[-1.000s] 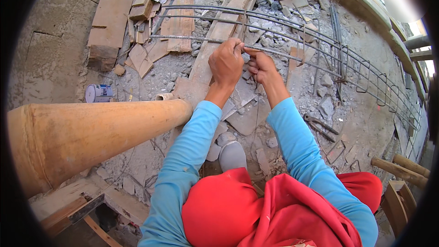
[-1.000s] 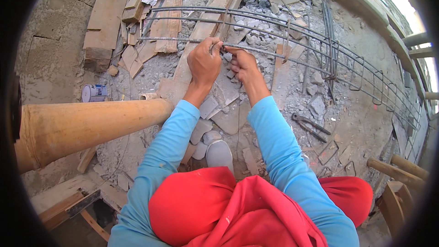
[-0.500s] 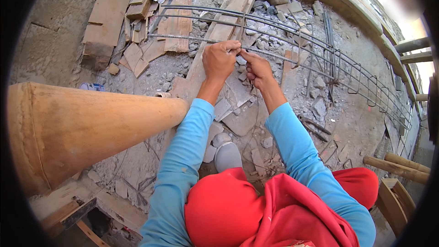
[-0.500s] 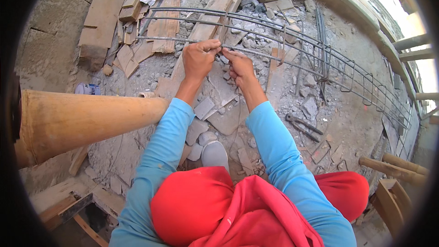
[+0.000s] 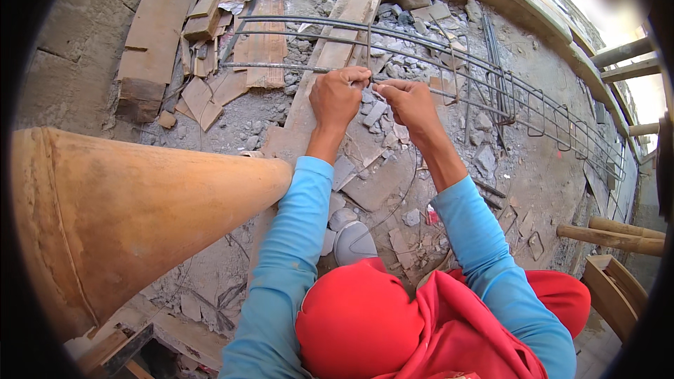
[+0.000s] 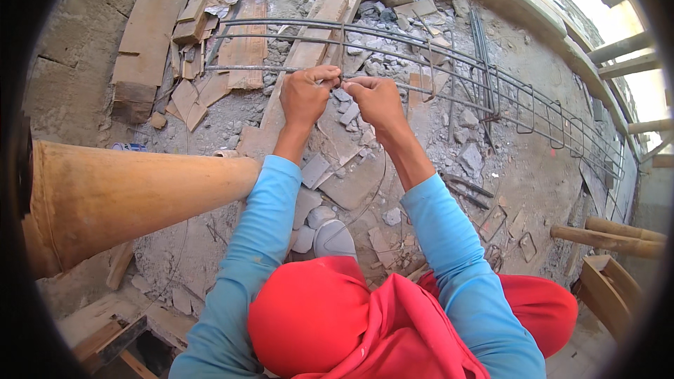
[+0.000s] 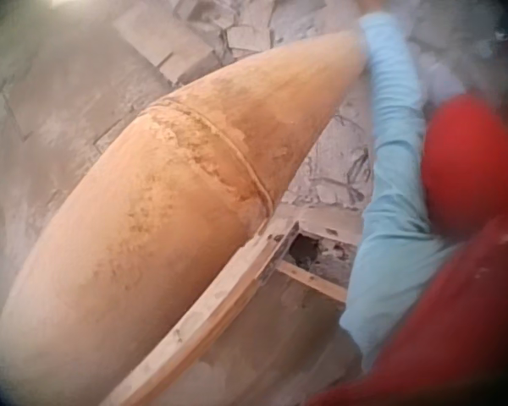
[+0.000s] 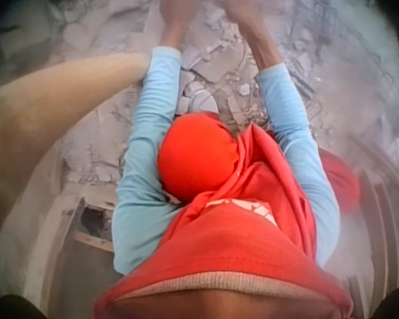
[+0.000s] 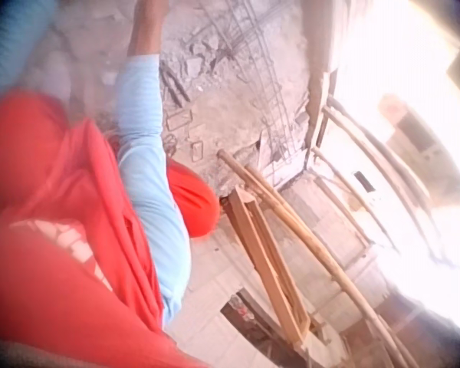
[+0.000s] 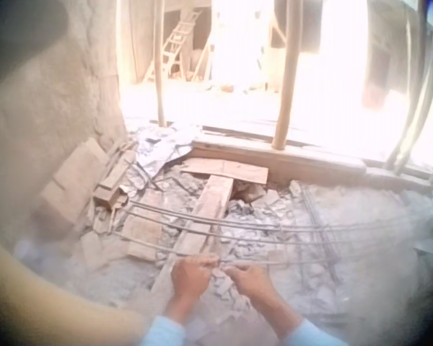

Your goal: The person secures rebar together by hand and using pliers to twist thin wire around the intersections.

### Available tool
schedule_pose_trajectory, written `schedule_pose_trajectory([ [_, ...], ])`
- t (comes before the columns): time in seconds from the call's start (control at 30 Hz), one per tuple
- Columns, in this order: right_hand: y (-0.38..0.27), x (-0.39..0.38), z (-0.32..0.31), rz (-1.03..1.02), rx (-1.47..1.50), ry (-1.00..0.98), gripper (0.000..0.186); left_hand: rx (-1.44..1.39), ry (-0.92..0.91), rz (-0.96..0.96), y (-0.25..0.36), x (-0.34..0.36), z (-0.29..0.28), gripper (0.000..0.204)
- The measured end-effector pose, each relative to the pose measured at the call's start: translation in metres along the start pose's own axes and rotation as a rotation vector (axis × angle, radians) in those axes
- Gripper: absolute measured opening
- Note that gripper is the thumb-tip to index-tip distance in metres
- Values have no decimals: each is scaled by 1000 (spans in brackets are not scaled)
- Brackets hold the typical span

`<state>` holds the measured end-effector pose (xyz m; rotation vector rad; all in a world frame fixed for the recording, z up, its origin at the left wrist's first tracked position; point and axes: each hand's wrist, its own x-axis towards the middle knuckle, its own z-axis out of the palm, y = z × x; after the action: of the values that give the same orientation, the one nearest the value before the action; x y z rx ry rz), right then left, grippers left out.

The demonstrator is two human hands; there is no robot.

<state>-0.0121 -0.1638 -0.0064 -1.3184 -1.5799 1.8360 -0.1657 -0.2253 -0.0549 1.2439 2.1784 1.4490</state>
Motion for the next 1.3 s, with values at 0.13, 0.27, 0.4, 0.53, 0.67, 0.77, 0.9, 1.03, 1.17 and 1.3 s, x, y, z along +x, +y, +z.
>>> schedule_pose_trajectory([
  [0.13,2,-6,3,-150,-295,-4,28,60,-20,-10,4,-2,-5,16],
  [0.27,-3,0,8,-446,-700,47,26,77,-33,-21,7,-1,-7,18],
  [0.4,-41,23,8,-639,-920,-2,21,107,-14,-24,9,0,-10,20],
  [0.53,-47,49,-3,-763,-965,73,19,143,-39,-66,6,1,-5,25],
  [0.67,-30,52,-10,-700,-1052,226,22,126,42,32,0,-1,-1,23],
  [0.77,-10,43,-11,-558,-1223,228,23,99,45,39,3,-2,0,19],
  [0.9,12,27,1,-519,-990,69,27,90,26,36,6,-2,-1,16],
  [1.03,0,27,0,106,-129,-252,26,112,25,42,3,-3,-6,15],
  [1.17,-5,28,-6,218,439,-386,21,141,32,70,4,-1,-3,15],
  [1.3,-4,11,-19,106,324,-418,38,109,46,116,5,-1,8,17],
])
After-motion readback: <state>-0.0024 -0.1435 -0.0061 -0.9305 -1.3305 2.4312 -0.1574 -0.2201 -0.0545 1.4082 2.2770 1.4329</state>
